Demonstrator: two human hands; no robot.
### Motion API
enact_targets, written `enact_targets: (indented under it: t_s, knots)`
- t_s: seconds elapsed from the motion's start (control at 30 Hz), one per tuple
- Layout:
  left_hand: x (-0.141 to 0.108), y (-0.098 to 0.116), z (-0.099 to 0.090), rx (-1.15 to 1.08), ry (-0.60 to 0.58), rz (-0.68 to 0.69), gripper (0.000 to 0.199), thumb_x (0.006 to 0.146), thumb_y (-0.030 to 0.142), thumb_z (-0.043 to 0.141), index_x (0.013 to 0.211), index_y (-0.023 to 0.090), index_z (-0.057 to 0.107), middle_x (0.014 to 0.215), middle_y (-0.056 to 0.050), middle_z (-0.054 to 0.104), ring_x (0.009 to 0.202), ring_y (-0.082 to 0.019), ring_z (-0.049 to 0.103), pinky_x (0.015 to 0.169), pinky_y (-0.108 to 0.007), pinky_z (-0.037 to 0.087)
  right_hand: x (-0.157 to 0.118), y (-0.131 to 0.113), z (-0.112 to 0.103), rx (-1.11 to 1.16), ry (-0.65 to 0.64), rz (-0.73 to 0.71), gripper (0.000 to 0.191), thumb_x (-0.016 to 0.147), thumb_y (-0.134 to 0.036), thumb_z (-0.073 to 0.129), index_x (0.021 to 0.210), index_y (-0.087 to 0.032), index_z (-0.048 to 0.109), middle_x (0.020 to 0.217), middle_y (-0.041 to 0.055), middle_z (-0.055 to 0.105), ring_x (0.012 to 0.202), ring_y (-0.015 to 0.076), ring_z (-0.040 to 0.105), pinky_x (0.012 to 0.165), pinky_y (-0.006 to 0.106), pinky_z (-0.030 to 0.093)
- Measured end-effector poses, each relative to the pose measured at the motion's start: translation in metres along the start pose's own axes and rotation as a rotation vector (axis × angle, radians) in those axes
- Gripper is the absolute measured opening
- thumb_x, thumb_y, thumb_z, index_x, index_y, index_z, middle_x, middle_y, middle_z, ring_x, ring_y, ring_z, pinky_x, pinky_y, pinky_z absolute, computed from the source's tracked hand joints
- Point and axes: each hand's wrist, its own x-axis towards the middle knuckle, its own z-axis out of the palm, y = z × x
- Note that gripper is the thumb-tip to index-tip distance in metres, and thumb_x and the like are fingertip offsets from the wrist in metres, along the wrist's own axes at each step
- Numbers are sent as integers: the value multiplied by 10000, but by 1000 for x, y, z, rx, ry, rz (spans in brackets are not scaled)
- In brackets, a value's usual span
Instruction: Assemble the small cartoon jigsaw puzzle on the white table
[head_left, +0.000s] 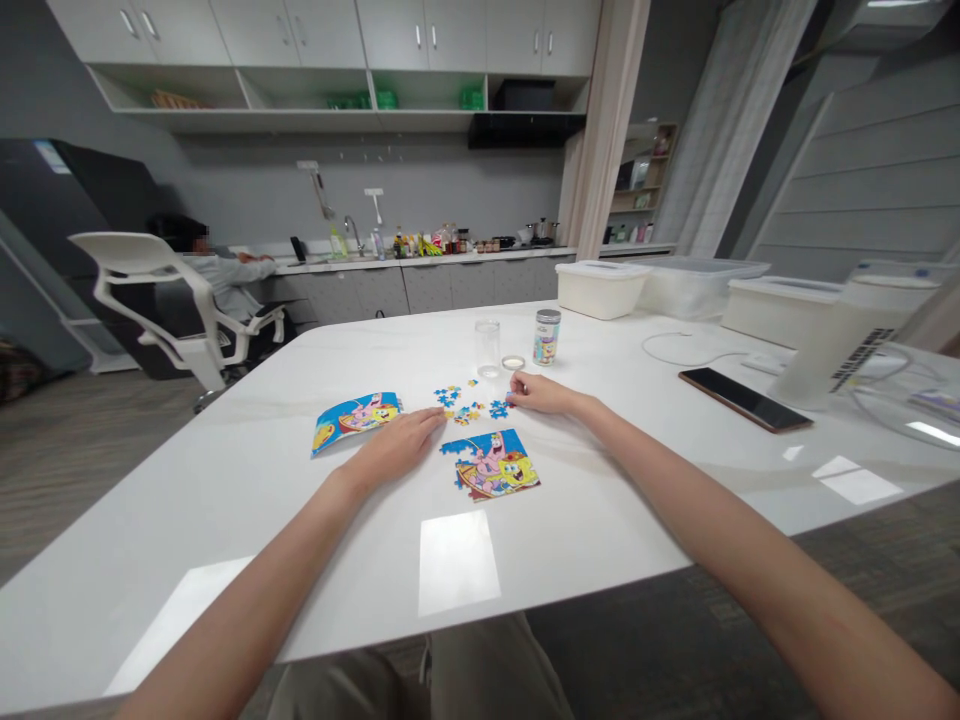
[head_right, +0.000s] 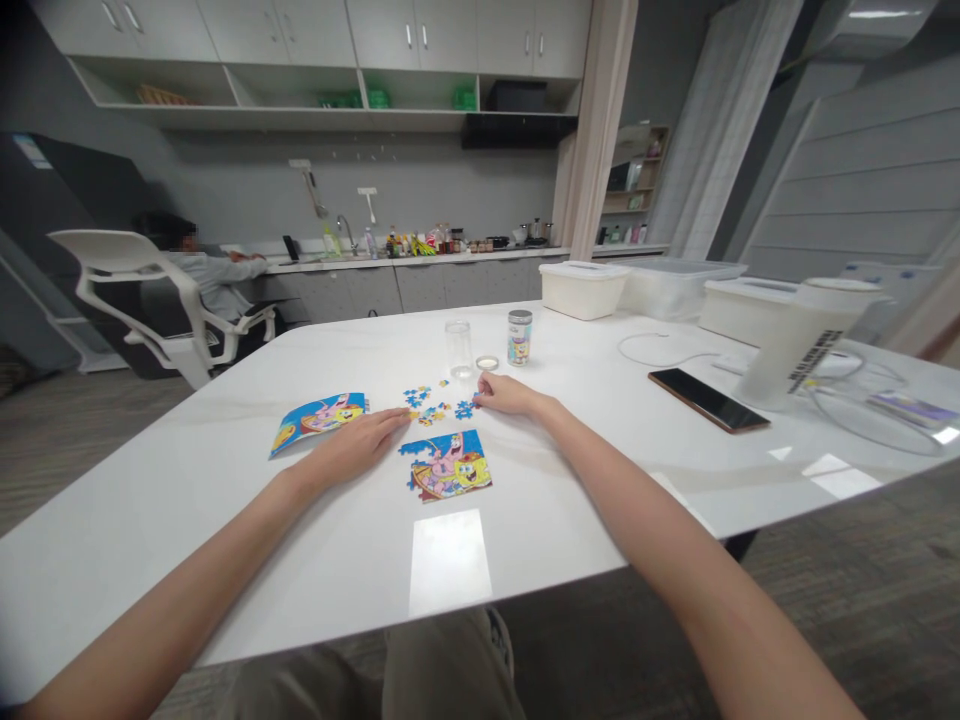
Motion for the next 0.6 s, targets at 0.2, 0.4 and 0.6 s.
enact_targets:
  t_s: [0.2, 0.4, 0.6]
  knots:
    - [0, 4, -7, 19, 4, 24, 358, 929, 119, 356, 1197, 158, 590, 1214, -115, 623, 1109, -229, 588, 956, -375, 467, 2, 1, 2, -20, -5, -25, 136, 855, -293, 574, 927, -181, 595, 831, 41, 681, 749, 177, 599, 670, 257, 407]
    - [-1, 7, -8, 12, -19, 10, 424, 901, 80, 361, 1278, 189, 522, 1310, -99, 572, 1176, -220, 546, 994, -379, 429, 1, 2, 3, -8, 4, -57, 240, 931, -210, 393, 978, -185, 627, 1016, 69, 689, 931, 185, 611, 821, 277, 418]
    - [-3, 5, -8, 21, -47, -29, 343, 935, 136, 358, 1195, 187, 576, 1296, -86, 595, 1177, -216, 549, 1005, -373, 412, -1, 4, 0, 30, -56, -63, 215, 805, -291, 585, 972, -162, 624, 780, 25, 649, 699, 162, 569, 641, 256, 400]
